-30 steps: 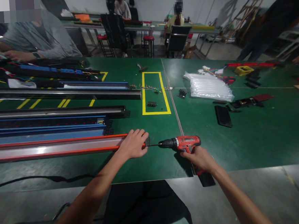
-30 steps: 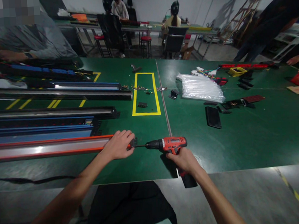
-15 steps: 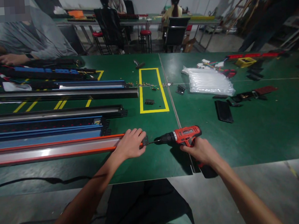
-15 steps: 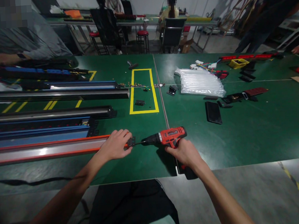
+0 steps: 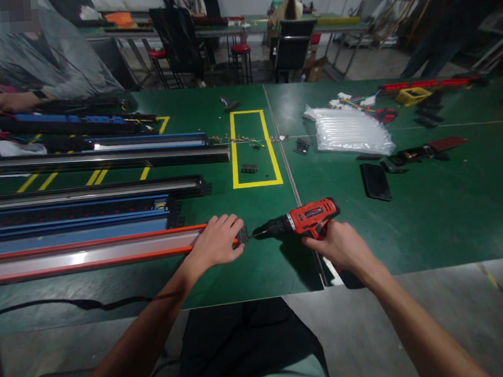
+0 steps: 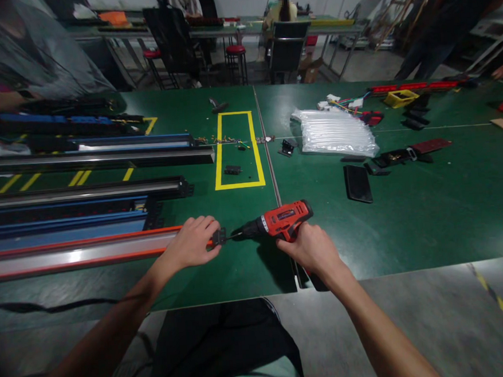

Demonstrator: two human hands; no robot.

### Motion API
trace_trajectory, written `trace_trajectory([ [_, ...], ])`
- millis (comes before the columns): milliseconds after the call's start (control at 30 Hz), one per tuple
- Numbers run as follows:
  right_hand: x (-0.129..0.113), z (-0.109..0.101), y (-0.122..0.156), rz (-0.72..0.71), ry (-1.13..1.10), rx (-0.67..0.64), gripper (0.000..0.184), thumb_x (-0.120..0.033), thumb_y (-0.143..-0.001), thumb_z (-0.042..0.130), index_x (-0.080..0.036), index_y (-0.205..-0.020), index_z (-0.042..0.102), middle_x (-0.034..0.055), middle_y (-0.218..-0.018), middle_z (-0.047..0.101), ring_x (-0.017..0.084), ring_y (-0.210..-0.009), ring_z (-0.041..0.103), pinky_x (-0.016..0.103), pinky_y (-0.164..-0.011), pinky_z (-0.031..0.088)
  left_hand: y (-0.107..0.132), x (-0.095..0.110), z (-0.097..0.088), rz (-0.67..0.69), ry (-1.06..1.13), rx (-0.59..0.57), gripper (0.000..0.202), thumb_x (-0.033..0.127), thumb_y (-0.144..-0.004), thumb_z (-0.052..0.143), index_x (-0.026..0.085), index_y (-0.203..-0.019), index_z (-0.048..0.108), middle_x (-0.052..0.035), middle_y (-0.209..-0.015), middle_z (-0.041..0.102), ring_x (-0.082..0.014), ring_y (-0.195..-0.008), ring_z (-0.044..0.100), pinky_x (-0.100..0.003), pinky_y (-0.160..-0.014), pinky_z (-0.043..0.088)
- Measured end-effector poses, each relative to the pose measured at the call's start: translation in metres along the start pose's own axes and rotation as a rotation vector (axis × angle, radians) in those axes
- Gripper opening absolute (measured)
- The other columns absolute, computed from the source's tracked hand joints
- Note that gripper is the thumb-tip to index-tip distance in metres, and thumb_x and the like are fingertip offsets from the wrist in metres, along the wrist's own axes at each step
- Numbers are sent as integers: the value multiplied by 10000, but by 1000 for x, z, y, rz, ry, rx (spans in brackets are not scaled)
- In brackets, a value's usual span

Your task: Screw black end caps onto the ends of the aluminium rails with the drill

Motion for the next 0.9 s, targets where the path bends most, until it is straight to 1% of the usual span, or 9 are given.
trace_trajectory([
  [100, 3, 5, -1, 14, -27, -22, 325, -511, -746, 652, -192, -692, 680, 68, -626, 663, 203, -556, 610, 287, -510, 368, 1, -1, 0, 11, 32, -14, 308, 452, -858, 610, 196, -1024, 572, -109, -1082, 586, -287, -984, 536, -414, -814, 379],
  [200, 8, 11, -1, 43, -78, -60, 338, -515, -745, 653, -203, -616, 633, 55, -588, 643, 186, -517, 587, 283, -494, 358, 2, -4, 0, 40, 68, -45, 373, 486, -853, 621, 196, -1083, 580, -113, -1107, 572, -296, -1007, 530, -429, -852, 384],
  [267, 10, 15, 0, 52, -123, -81, 348, -523, -745, 654, -206, -605, 618, 48, -582, 642, 178, -504, 581, 279, -491, 355, 4, -7, -1, 74, 92, -77, 412, 454, -855, 621, 200, -1175, 569, -117, -1145, 560, -302, -1037, 527, -435, -878, 393],
  [333, 12, 18, 0, 58, -154, -92, 360, -539, -739, 658, -208, -605, 615, 45, -582, 646, 177, -501, 577, 279, -490, 354, 6, -12, -3, 129, 125, -112, 490, 410, -860, 621, 217, -1299, 521, -118, -1201, 546, -303, -1079, 525, -434, -906, 405],
  [400, 13, 20, 0, 61, -169, -94, 368, -551, -730, 663, -207, -606, 621, 46, -584, 649, 178, -503, 575, 280, -490, 353, 7, -18, -5, 195, 162, -140, 529, 393, -892, 600, 238, -1379, 465, -120, -1278, 523, -293, -1127, 525, -422, -943, 415],
  [467, 14, 21, 0, 55, -187, -93, 368, -551, -732, 658, -206, -609, 625, 44, -587, 651, 175, -506, 573, 280, -495, 355, 8, -23, -6, 246, 179, -150, 465, 404, -949, 546, 245, -1380, 467, -122, -1348, 497, -277, -1175, 525, -403, -979, 420],
  [567, 15, 24, 0, 45, -219, -105, 365, -543, -751, 645, -205, -613, 617, 33, -583, 645, 167, -502, 569, 277, -505, 358, 8, -29, -3, 269, 141, -134, 374, 422, -996, 491, 236, -1319, 522, -133, -1394, 487, -276, -1228, 522, -398, -1008, 424],
  [733, 17, 29, 2, 60, -228, -110, 371, -538, -753, 654, -208, -593, 598, 29, -582, 644, 167, -504, 567, 277, -504, 357, 9, -29, 3, 275, 115, -86, 353, 396, -981, 530, 213, -1280, 561, -152, -1383, 514, -285, -1210, 543, -410, -1001, 439],
  [900, 16, 29, 6, 65, -185, -81, 352, -530, -760, 648, -208, -620, 620, 34, -584, 639, 174, -509, 568, 284, -507, 356, 9, -29, 4, 278, 132, -81, 387, 377, -963, 554, 188, -1301, 552, -153, -1355, 533, -281, -1186, 546, -408, -1000, 433],
])
Point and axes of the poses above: each hand's wrist, its own y-axis away from the middle knuckle, its own z-axis out of the palm, x = y × z, the point moved 4 cm from there along -y, towards the middle knuckle
